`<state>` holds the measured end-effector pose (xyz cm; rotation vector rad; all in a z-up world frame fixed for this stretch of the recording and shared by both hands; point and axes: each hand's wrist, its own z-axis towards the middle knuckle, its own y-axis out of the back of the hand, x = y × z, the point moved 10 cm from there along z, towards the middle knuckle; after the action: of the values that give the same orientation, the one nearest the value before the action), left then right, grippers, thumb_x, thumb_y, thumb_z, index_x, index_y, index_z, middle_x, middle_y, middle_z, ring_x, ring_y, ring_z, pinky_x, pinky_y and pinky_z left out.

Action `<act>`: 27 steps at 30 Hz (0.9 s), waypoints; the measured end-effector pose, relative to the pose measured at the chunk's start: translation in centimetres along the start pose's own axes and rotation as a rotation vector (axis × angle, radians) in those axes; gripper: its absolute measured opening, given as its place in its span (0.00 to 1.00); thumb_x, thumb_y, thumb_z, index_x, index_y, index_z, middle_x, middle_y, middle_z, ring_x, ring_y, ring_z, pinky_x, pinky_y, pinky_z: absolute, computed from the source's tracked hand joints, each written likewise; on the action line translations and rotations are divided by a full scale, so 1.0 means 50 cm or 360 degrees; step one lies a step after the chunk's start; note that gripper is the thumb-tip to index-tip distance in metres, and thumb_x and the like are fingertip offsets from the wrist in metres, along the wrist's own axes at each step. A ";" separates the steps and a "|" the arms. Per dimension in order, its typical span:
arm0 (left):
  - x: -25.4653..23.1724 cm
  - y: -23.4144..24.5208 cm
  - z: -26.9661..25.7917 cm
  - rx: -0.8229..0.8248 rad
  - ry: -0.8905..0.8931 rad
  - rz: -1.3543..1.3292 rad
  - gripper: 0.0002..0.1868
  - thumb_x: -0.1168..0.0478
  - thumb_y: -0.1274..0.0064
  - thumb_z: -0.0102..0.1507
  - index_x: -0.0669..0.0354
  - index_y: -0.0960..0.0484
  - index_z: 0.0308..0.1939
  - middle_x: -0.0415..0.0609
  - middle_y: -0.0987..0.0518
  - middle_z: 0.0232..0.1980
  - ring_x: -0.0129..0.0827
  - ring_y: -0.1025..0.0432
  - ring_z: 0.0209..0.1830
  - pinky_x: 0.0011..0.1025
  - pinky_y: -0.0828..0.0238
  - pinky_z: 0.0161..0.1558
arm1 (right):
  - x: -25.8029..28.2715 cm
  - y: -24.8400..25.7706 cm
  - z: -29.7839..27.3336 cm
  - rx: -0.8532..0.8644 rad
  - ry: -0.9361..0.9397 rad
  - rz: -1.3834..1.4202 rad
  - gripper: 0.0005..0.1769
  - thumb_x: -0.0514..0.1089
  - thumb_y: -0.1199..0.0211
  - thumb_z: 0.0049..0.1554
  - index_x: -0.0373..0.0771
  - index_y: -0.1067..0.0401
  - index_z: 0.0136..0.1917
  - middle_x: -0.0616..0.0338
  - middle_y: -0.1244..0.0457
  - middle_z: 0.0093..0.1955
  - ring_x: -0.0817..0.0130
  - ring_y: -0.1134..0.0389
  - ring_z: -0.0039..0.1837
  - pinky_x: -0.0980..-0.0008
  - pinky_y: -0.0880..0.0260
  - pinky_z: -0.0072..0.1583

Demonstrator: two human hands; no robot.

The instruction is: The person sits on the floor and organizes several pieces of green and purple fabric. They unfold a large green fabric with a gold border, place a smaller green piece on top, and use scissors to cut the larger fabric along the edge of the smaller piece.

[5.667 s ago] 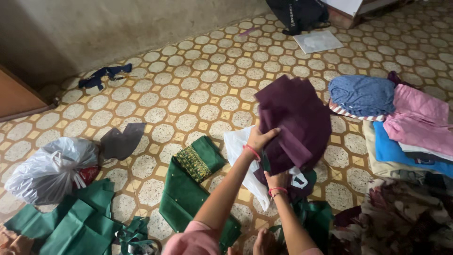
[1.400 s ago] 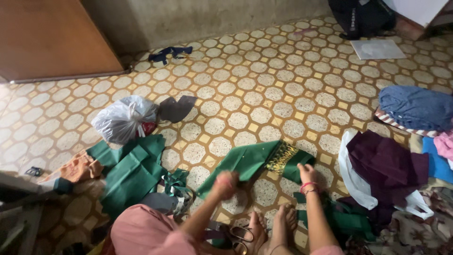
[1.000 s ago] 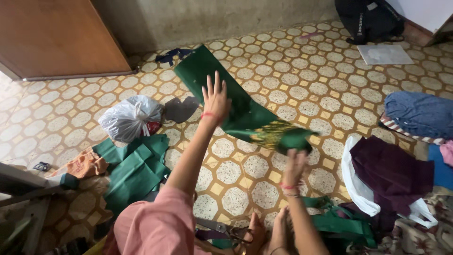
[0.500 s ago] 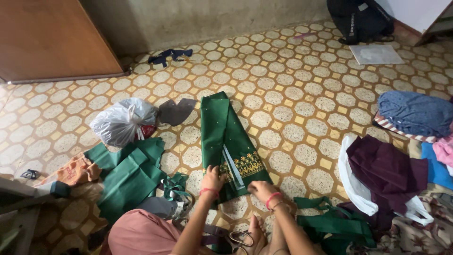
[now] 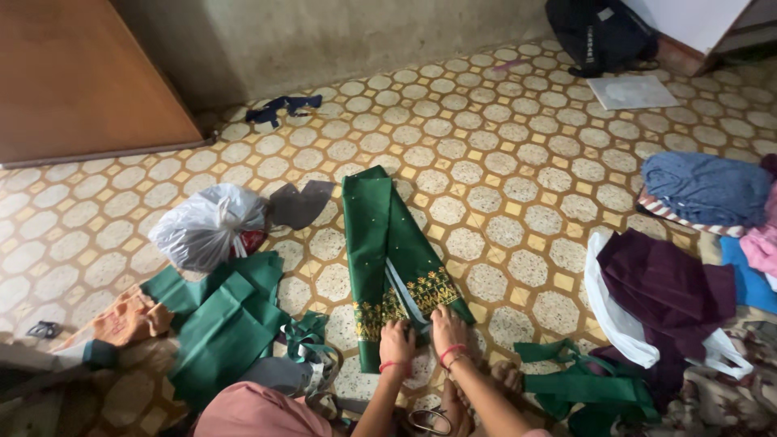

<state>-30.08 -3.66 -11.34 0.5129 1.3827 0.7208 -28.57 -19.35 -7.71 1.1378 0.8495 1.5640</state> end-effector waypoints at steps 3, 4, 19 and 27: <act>0.006 -0.006 0.041 -0.0045 0.0162 -0.0079 0.13 0.55 0.39 0.59 0.55 0.16 0.45 0.57 0.21 0.49 0.54 0.28 0.52 0.45 0.28 0.54 | -0.032 -0.032 0.012 0.0199 -0.0250 0.0358 0.10 0.52 0.42 0.61 0.46 0.30 0.50 0.54 0.30 0.50 0.49 0.29 0.55 0.51 0.29 0.55; 0.004 -0.009 0.045 -0.0072 0.0202 -0.0125 0.14 0.54 0.38 0.59 0.55 0.16 0.45 0.57 0.21 0.48 0.55 0.28 0.52 0.45 0.28 0.53 | -0.047 -0.033 0.008 0.0207 -0.0332 0.0417 0.11 0.54 0.42 0.61 0.47 0.29 0.50 0.53 0.30 0.50 0.48 0.29 0.54 0.51 0.29 0.54; 0.049 -0.025 0.033 0.0157 0.0688 0.0223 0.15 0.50 0.37 0.60 0.55 0.18 0.41 0.58 0.16 0.43 0.53 0.20 0.46 0.46 0.22 0.49 | -0.150 -0.031 -0.036 0.0267 -0.0788 0.1441 0.25 0.62 0.29 0.53 0.36 0.25 0.43 0.57 0.30 0.37 0.69 0.32 0.40 0.66 0.32 0.45; 0.101 -0.016 0.122 -0.0010 0.0931 -0.0579 0.14 0.52 0.48 0.64 0.60 0.20 0.40 0.60 0.18 0.40 0.52 0.22 0.38 0.44 0.25 0.40 | -0.200 0.036 0.025 -0.0090 -0.0704 0.1664 0.22 0.59 0.30 0.55 0.37 0.25 0.47 0.62 0.31 0.43 0.74 0.34 0.46 0.72 0.33 0.50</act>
<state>-23.75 -0.07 -14.56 0.0268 1.9526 0.5946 -27.18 -29.47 -8.27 1.9487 -0.1619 1.9709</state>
